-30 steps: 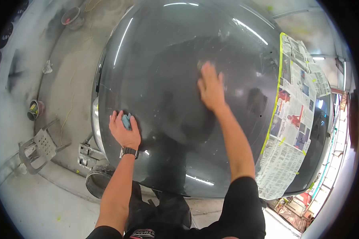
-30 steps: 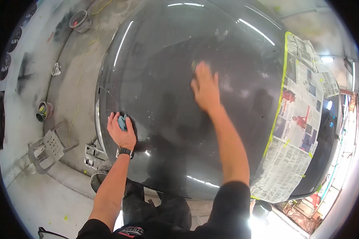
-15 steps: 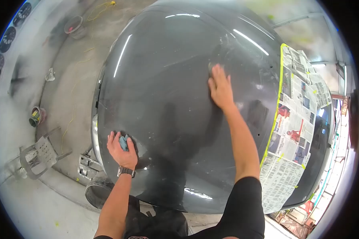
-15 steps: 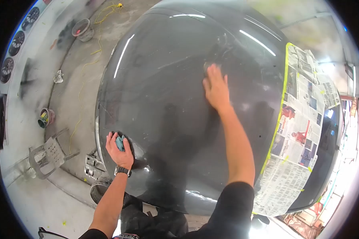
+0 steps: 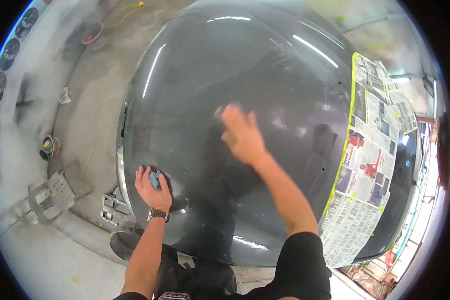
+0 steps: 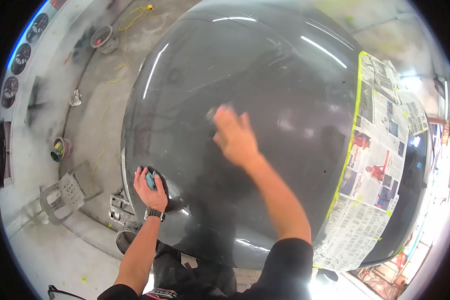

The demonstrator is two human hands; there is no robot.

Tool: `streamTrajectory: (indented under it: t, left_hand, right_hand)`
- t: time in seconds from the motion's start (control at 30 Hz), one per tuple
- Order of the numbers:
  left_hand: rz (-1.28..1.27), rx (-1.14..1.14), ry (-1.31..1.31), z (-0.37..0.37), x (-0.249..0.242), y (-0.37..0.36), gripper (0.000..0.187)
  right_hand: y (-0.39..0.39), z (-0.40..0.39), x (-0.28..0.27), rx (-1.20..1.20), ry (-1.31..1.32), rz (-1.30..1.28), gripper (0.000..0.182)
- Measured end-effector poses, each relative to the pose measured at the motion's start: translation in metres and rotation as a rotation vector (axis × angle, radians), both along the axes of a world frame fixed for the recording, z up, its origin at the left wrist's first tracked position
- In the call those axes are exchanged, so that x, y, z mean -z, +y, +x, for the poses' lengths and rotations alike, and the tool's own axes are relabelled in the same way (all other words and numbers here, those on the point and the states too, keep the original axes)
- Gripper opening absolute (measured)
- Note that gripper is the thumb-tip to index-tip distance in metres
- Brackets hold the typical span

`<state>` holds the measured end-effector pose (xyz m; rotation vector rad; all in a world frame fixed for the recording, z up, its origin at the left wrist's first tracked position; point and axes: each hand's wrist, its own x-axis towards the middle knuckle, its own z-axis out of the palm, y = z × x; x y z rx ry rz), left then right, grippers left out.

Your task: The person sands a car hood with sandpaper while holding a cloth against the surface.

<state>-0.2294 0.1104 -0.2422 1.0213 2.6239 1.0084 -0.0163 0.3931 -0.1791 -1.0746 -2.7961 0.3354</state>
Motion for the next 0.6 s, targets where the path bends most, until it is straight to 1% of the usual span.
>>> streamTrajectory:
  t: [0.03, 0.07, 0.13, 0.2, 0.23, 0.27, 0.33, 0.37, 0.4, 0.43, 0.47, 0.5, 0.6]
  left_hand:
    - [-0.001, 0.009, 0.003, 0.000, 0.001, 0.001, 0.048]
    - [-0.006, 0.006, 0.002, 0.000, 0.000, 0.001, 0.048]
    - [-0.006, 0.022, -0.004, 0.000, 0.001, 0.003, 0.048]
    - [0.001, 0.012, 0.013, 0.000, 0.004, 0.001, 0.047]
    - [-0.005, 0.009, 0.018, 0.001, 0.007, 0.000, 0.046]
    - [-0.005, 0.007, 0.024, 0.003, 0.009, 0.002, 0.046]
    - [-0.006, 0.029, 0.001, -0.002, 0.003, -0.002, 0.046]
    - [-0.005, 0.021, 0.005, 0.000, 0.002, 0.001, 0.046]
    - [0.005, 0.015, 0.007, 0.000, 0.002, 0.003, 0.046]
    - [0.001, 0.012, 0.009, 0.000, 0.001, 0.000, 0.046]
    - [-0.006, 0.012, 0.019, -0.001, 0.003, -0.001, 0.046]
    - [0.005, 0.015, 0.018, -0.001, 0.003, 0.004, 0.046]
    - [-0.008, 0.020, 0.013, -0.001, 0.005, -0.006, 0.046]
  right_hand:
    - [-0.022, 0.004, 0.002, -0.068, 0.041, -0.092, 0.059]
    - [-0.008, 0.010, 0.000, -0.055, 0.031, -0.025, 0.057]
    - [0.067, 0.010, 0.006, -0.051, 0.023, 0.100, 0.052]
    - [0.158, 0.000, 0.017, 0.193, 0.128, 0.148, 0.045]
    - [0.195, -0.013, 0.006, 0.404, -0.005, 0.140, 0.042]
    - [0.224, -0.017, 0.019, 0.524, 0.006, 0.171, 0.049]
    - [0.194, -0.021, 0.050, 0.432, 0.015, 0.247, 0.053]
    - [0.183, -0.018, 0.047, 0.378, 0.007, 0.313, 0.056]
    - [0.155, -0.010, 0.040, 0.307, 0.003, 0.261, 0.058]
    - [0.111, 0.005, 0.034, 0.241, -0.004, 0.196, 0.060]
    - [0.067, 0.020, 0.016, 0.198, -0.015, 0.094, 0.058]
    - [0.042, 0.028, 0.004, 0.154, -0.023, -0.012, 0.057]
    - [0.101, 0.056, 0.012, 0.151, -0.074, 0.111, 0.053]
